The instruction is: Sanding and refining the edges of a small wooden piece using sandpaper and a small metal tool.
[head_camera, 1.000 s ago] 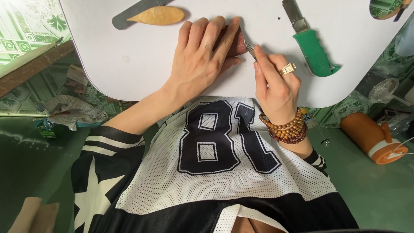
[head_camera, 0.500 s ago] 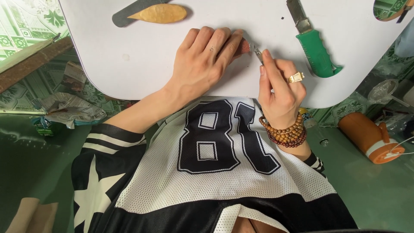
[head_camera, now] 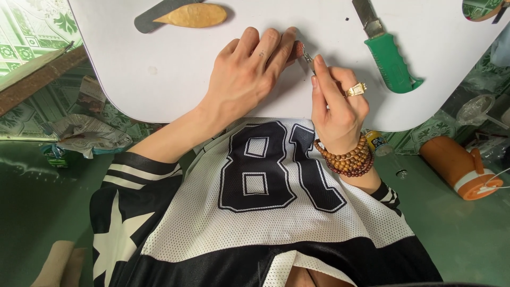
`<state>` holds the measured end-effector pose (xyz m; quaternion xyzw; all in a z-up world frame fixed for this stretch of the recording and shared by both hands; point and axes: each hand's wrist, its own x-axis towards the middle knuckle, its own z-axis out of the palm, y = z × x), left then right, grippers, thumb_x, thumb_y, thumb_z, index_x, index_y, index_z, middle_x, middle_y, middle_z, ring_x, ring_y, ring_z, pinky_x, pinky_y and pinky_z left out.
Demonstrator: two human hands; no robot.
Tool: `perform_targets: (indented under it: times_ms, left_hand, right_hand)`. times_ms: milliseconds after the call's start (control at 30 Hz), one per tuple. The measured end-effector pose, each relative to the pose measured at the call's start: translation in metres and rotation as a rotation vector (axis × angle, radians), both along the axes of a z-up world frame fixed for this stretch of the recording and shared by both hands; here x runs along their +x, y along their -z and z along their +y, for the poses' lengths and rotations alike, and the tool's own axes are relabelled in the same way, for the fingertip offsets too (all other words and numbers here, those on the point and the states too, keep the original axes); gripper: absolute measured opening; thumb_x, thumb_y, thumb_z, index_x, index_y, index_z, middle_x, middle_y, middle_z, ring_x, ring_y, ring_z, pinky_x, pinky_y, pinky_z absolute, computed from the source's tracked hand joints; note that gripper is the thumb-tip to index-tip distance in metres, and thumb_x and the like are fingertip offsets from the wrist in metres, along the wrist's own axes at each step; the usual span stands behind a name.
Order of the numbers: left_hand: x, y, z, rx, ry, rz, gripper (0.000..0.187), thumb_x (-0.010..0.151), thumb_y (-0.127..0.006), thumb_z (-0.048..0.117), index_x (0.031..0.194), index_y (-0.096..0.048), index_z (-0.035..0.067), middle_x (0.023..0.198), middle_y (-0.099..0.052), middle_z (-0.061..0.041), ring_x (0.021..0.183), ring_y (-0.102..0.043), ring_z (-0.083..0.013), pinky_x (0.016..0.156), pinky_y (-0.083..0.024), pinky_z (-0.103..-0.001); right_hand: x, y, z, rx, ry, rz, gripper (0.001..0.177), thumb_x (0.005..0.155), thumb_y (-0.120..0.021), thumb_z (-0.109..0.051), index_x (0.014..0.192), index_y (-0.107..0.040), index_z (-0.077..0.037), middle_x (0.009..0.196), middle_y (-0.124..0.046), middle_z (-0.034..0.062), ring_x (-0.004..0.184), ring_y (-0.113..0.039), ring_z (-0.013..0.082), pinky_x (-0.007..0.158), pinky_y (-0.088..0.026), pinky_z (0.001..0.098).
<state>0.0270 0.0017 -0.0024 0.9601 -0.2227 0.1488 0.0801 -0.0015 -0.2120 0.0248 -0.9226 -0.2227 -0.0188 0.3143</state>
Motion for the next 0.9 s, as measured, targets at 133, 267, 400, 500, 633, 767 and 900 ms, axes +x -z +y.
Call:
perform_targets:
  times_ms: [133,267,400,500,633,767,900]
  left_hand:
    - [0.003,-0.002,-0.001,-0.034,-0.017,-0.017,0.025,0.114,-0.065,0.039,0.124,-0.067,0.017,0.094,-0.049,0.003,0.072,-0.046,-0.0132,0.052,-0.038,-0.025]
    - [0.003,-0.002,-0.003,-0.067,-0.055,-0.033,0.021,0.112,-0.067,0.038,0.119,-0.067,0.018,0.091,-0.049,0.005,0.071,-0.045,-0.0132,0.050,-0.037,-0.025]
    - [0.003,-0.002,-0.002,-0.094,-0.053,-0.024,0.022,0.112,-0.068,0.039,0.120,-0.067,0.019,0.091,-0.051,0.005,0.071,-0.046,-0.0137,0.052,-0.039,-0.025]
    - [0.004,-0.003,-0.003,-0.112,-0.061,-0.043,0.022,0.111,-0.070,0.039,0.119,-0.068,0.018,0.089,-0.052,0.006,0.071,-0.046,-0.0134,0.051,-0.039,-0.024]
    - [0.003,-0.004,-0.001,-0.094,-0.040,-0.004,0.021,0.112,-0.067,0.038,0.121,-0.068,0.019,0.093,-0.050,0.005,0.072,-0.045,-0.0142,0.052,-0.039,-0.026]
    - [0.002,-0.005,-0.001,-0.100,-0.056,-0.010,0.019,0.112,-0.066,0.037,0.119,-0.068,0.020,0.091,-0.051,0.006,0.072,-0.046,-0.0136,0.051,-0.039,-0.025]
    - [0.003,-0.005,-0.001,-0.116,-0.053,-0.020,0.019,0.111,-0.068,0.038,0.119,-0.069,0.020,0.090,-0.050,0.006,0.072,-0.045,-0.0135,0.051,-0.039,-0.025]
  right_hand:
    - [0.000,0.003,0.002,0.006,0.005,-0.023,0.031,0.111,-0.065,0.007,0.141,-0.062,0.001,0.107,-0.064,0.0182,0.081,-0.063,0.0279,0.073,-0.055,0.0401]
    - [-0.004,0.003,0.000,-0.014,0.015,-0.025,0.035,0.111,-0.068,0.008,0.143,-0.061,-0.002,0.108,-0.064,0.0181,0.079,-0.063,0.0265,0.071,-0.055,0.0391]
    - [-0.003,-0.005,0.001,-0.046,0.012,-0.013,0.032,0.110,-0.069,0.007,0.141,-0.063,-0.001,0.106,-0.065,0.0184,0.081,-0.064,0.0276,0.070,-0.055,0.0394]
    - [-0.001,-0.009,0.002,-0.041,0.003,-0.020,0.034,0.109,-0.070,0.010,0.141,-0.063,0.000,0.104,-0.064,0.0182,0.080,-0.064,0.0274,0.072,-0.055,0.0399]
    - [-0.002,-0.004,-0.001,-0.051,0.012,-0.035,0.035,0.109,-0.072,0.010,0.141,-0.063,-0.002,0.105,-0.064,0.0177,0.074,-0.061,0.0251,0.067,-0.053,0.0382]
    - [-0.002,-0.004,0.000,-0.049,0.012,-0.023,0.033,0.110,-0.069,0.008,0.142,-0.063,-0.001,0.105,-0.064,0.0172,0.079,-0.063,0.0274,0.070,-0.054,0.0395]
    - [-0.002,-0.005,0.000,-0.041,0.007,-0.036,0.032,0.109,-0.069,0.010,0.139,-0.064,0.001,0.104,-0.065,0.0185,0.078,-0.064,0.0281,0.070,-0.055,0.0404]
